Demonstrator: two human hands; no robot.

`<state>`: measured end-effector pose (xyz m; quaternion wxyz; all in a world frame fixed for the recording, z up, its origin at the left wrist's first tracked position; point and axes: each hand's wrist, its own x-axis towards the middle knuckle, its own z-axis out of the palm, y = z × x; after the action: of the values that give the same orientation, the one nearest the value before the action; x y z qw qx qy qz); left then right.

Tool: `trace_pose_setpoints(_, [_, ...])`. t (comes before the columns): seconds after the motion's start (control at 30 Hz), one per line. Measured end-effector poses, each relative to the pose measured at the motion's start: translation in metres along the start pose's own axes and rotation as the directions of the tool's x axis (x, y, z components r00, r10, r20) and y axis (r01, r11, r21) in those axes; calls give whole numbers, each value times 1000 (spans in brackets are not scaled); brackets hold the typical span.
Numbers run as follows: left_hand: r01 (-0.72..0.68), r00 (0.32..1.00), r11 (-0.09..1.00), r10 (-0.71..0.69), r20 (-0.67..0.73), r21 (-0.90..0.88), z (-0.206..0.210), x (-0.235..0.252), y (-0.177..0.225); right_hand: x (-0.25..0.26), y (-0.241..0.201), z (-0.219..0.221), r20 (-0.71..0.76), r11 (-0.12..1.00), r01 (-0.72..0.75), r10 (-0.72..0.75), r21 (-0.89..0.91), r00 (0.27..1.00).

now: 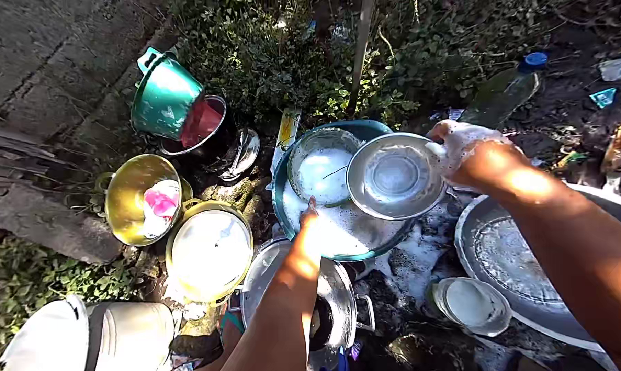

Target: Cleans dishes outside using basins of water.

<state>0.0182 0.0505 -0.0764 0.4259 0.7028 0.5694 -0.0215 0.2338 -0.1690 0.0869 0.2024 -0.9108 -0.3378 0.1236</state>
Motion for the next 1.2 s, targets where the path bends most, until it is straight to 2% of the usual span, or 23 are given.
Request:
trace_pose_setpoints(0.03, [-49, 998, 994, 46, 42, 95, 2, 0, 7, -2, -2, -5, -70, 999, -5, 8, 45, 997])
trace_pose_setpoints(0.07, [-82, 995, 991, 76, 62, 101, 3, -10, 16, -5, -6, -7, -134, 997, -2, 13, 81, 991])
trace_pose_setpoints(0.13, [-81, 993, 997, 82, 82, -9, -1, -55, 43, -8, -13, -4, -253, 992, 24, 9, 127, 967])
trace_pose_setpoints(0.2, [-3, 993, 995, 15, 120, -101, -9, -94, 67, -9, -20, 8, -368, 984, 104, -44, 146, 929])
trace_pose_setpoints(0.27, [13, 977, 998, 1, 214, -64, -17, -84, 61, -8, -28, 17, -464, 965, 215, -124, 148, 877])
trace_pose_setpoints(0.33, [-112, 956, 994, 109, 273, -4, -16, -37, 18, -5, -38, 23, -523, 942, 304, -190, 141, 831])
trace_pose_setpoints(0.37, [-90, 959, 990, 116, 257, -112, -13, -22, 0, -3, -42, 26, -550, 931, 345, -227, 120, 804])
trace_pose_setpoints(0.4, [17, 968, 962, 53, 246, -274, -11, -17, -6, -1, -45, 30, -575, 916, 392, -276, 86, 770])
trace_pose_setpoints(0.43, [129, 971, 888, -22, 238, -442, -11, -18, -7, 2, -47, 36, -594, 896, 442, -334, 40, 731])
trace_pose_setpoints(0.47, [202, 967, 822, -81, 242, -532, -12, -24, -5, 5, -49, 43, -601, 872, 490, -395, -7, 694])
trace_pose_setpoints(0.53, [290, 945, 773, -137, 298, -564, -18, -40, 0, 13, -48, 64, -586, 820, 565, -503, -92, 635])
trace_pose_setpoints(0.63, [333, 931, 735, -155, 332, -590, -24, -63, 11, 14, -46, 99, -456, 768, 630, -603, -111, 654])
trace_pose_setpoints(0.73, [283, 946, 731, -107, 305, -622, -30, -82, 18, 3, -53, 114, -257, 855, 518, -501, 0, 826])
trace_pose_setpoints(0.8, [237, 955, 725, -51, 293, -646, -34, -89, 13, 10, -59, 100, -12, 950, 301, -301, 81, 953])
trace_pose_setpoints(0.83, [211, 958, 740, -27, 286, -638, -36, -92, 11, 20, -58, 90, 86, 973, 201, -211, 112, 974])
trace_pose_setpoints(0.9, [188, 964, 754, -18, 265, -630, -39, -98, 11, 36, -46, 73, 200, 989, 57, -84, 138, 976])
trace_pose_setpoints(0.97, [210, 961, 720, -28, 275, -661, -40, -99, 15, 34, -28, 66, 190, 995, 5, -24, 100, 982])
trace_pose_setpoints(1.07, [233, 950, 628, 18, 313, -742, -33, -94, 14, 31, -10, 85, 322, 989, -140, 117, 48, 939])
trace_pose_setpoints(1.13, [232, 958, 586, 0, 286, -777, -23, -80, 9, 31, -4, 105, 408, 951, -253, 163, 177, 898])
trace_pose_setpoints(1.2, [216, 976, 624, -124, 177, -751, -17, -64, 6, 33, -2, 121, 438, 893, -330, 176, 305, 882])
